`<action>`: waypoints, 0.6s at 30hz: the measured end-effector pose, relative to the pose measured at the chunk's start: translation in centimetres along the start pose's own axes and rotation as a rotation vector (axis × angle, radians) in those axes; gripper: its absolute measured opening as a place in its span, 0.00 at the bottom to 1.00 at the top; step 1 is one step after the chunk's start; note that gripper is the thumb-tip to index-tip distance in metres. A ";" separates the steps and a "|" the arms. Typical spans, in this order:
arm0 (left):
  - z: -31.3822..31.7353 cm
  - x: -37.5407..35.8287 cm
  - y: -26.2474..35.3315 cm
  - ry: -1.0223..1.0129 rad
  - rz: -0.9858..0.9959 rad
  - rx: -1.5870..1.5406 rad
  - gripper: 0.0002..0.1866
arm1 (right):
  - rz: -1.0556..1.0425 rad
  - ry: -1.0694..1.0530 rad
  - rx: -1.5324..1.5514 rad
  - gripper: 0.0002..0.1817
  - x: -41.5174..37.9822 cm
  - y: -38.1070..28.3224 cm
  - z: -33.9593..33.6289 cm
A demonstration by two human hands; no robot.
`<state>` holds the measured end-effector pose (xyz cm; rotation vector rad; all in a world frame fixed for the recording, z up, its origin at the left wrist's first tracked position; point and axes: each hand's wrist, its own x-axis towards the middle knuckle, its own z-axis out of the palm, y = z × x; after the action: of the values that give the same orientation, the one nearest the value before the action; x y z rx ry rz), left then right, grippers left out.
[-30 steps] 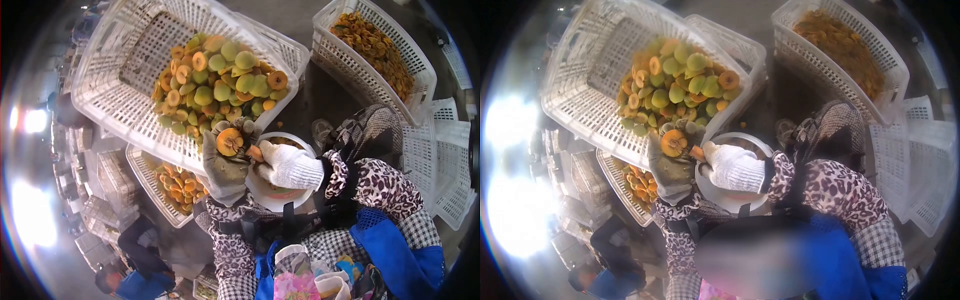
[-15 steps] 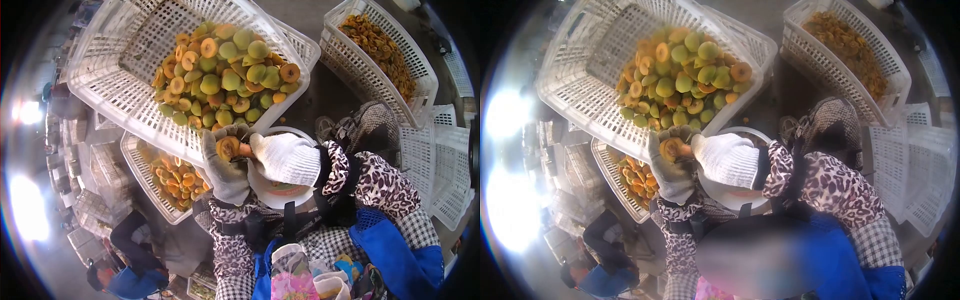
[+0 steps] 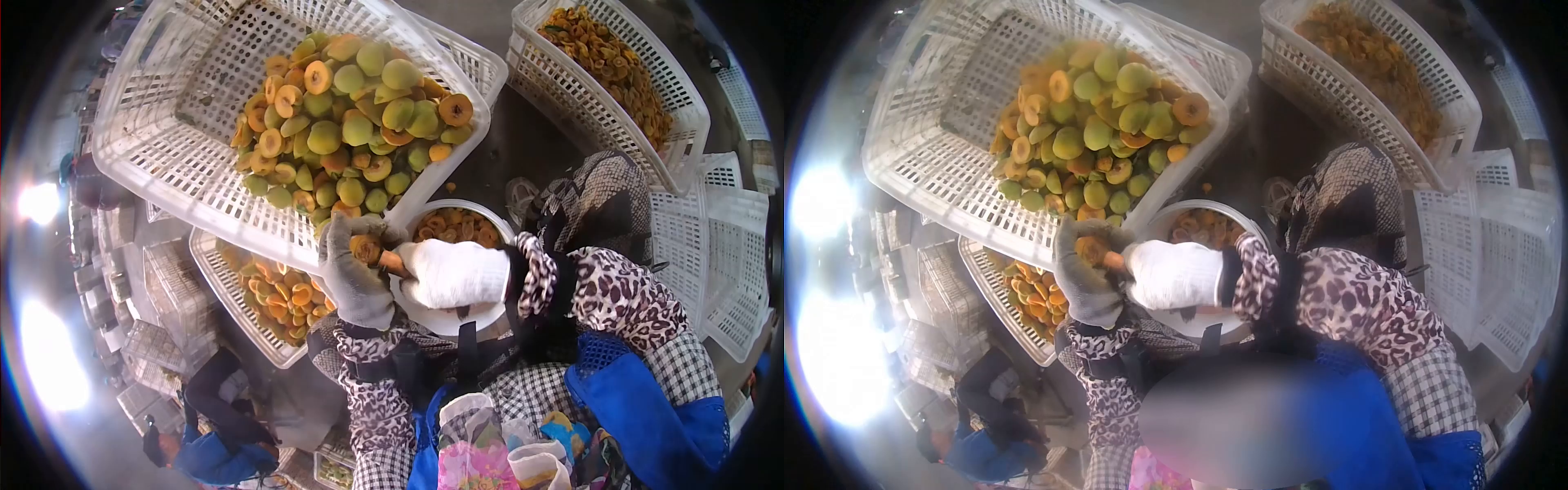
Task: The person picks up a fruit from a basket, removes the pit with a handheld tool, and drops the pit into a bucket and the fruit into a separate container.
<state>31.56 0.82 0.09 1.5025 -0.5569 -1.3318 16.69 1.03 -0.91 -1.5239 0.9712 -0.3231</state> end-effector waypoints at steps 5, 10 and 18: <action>0.9 -0.1 -0.1 -0.018 0.057 0.045 0.22 | 0.280 -0.453 0.560 0.13 -0.1 -0.1 -2.1; 1.2 0.2 -0.3 -0.080 0.094 0.082 0.20 | 0.301 -0.518 0.854 0.09 0.0 2.3 -1.1; 2.1 -1.0 0.5 -0.216 -0.319 -0.607 0.16 | 0.328 -0.715 0.819 0.11 -0.8 3.3 -2.7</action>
<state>29.52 0.69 1.27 0.9731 -0.0199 -1.7295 13.02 0.07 -3.06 -0.6191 0.4029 0.0749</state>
